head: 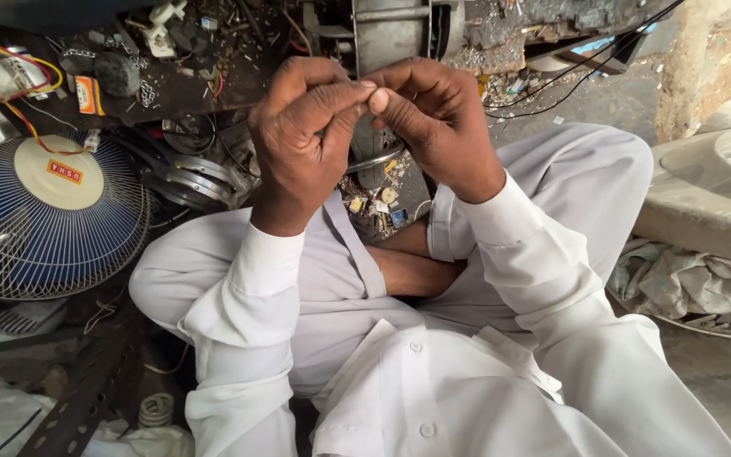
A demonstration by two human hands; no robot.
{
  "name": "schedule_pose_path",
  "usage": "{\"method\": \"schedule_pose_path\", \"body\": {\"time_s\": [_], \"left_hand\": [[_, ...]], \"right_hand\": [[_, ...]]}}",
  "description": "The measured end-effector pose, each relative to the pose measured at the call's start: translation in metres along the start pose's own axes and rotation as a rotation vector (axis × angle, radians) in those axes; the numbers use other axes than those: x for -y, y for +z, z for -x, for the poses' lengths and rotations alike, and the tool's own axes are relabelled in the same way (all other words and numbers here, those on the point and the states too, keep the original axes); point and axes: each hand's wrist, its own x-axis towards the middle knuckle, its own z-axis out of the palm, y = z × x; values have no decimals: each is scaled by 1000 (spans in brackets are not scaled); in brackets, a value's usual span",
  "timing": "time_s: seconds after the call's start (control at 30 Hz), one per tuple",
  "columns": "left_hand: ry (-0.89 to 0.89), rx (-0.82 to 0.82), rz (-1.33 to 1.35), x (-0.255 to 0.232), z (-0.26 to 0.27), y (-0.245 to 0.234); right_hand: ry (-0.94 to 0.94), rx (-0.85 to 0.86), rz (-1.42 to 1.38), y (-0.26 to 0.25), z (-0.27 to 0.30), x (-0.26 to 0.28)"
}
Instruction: The recorder is dismantling and inspecting a small electric motor at a workshop bench.
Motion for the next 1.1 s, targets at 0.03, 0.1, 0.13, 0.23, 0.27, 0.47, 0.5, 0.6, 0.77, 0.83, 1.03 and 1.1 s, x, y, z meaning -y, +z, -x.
{"method": "schedule_pose_path", "body": {"time_s": [0.03, 0.1, 0.13, 0.23, 0.27, 0.47, 0.5, 0.6, 0.77, 0.83, 1.03, 1.1], "left_hand": [[4, -3, 3, 1, 0, 1], [-7, 1, 10, 3, 2, 2], [-5, 3, 12, 3, 3, 1], [-16, -17, 68, 3, 2, 1], [-46, -8, 77, 3, 0, 0], [-67, 9, 7, 19, 10, 14], [-99, 17, -12, 22, 12, 18], [-92, -13, 29, 18, 13, 20], [-226, 8, 251, 22, 14, 23], [-221, 8, 409, 19, 12, 21], [-69, -79, -103, 36, 1, -27], [-587, -119, -401, 42, -7, -81]], "right_hand": [[-3, 0, 4, -2, -1, 3], [-35, 32, 20, -5, -1, 7], [-37, 29, 21, -5, -2, 7], [-65, 5, 75, -6, -1, 6], [-95, -24, 184, -6, -1, 6], [-247, -67, 552, 1, -1, 16], [-402, -82, 680, 0, 0, 14], [-375, -81, 579, 7, -2, 25], [-76, -33, 25, -4, 2, 9], [44, 33, -181, -7, 0, 9], [-154, -125, -71, -37, -5, 0], [-340, -254, 167, -69, -7, 0]]}}
